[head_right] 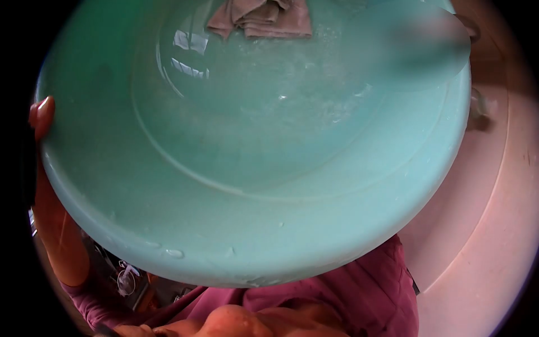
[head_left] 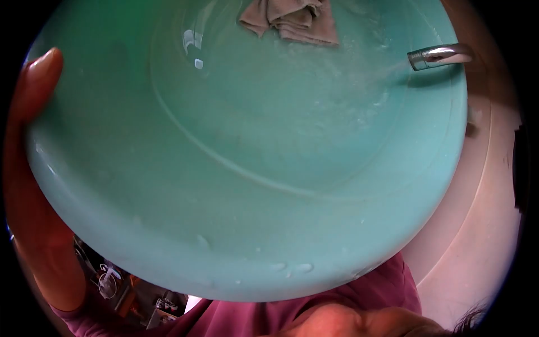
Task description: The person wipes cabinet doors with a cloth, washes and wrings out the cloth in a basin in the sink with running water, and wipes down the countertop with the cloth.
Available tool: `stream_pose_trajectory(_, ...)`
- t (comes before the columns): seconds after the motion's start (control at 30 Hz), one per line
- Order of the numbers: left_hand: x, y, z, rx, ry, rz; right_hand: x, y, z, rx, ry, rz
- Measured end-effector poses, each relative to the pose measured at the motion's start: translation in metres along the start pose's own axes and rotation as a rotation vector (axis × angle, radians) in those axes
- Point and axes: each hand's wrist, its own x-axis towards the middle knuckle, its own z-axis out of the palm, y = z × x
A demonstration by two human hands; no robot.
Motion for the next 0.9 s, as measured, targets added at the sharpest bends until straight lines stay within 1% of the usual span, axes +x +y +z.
stream_pose_trajectory(0.4,-0.027,-0.031,-0.021,-0.164,0.004,-0.07,0.014,0.016,0.023,0.123,-0.047,0.161)
stream_pose_trajectory(0.47,-0.01,-0.041,-0.027,-0.185,0.01,-0.093,0.03,0.019,0.03,0.143,-0.062,0.2)
stream_pose_trajectory(0.53,-0.01,-0.045,-0.03,-0.207,0.012,-0.102,0.028,0.019,0.032,0.153,-0.066,0.231)
stream_pose_trajectory(0.63,-0.012,-0.049,-0.03,-0.236,0.016,-0.108,0.023,0.018,0.034,0.152,-0.086,0.265)
stream_pose_trajectory(0.67,-0.013,-0.049,-0.028,-0.243,0.017,-0.112,0.038,0.022,0.033,0.151,-0.094,0.286)
stream_pose_trajectory(0.7,-0.011,-0.044,-0.018,-0.244,0.014,-0.11,0.032,0.023,0.023,0.155,-0.095,0.301)
stream_pose_trajectory(0.9,-0.015,-0.047,-0.019,-0.252,0.012,-0.099,0.029,0.022,0.024,0.189,-0.106,0.348)
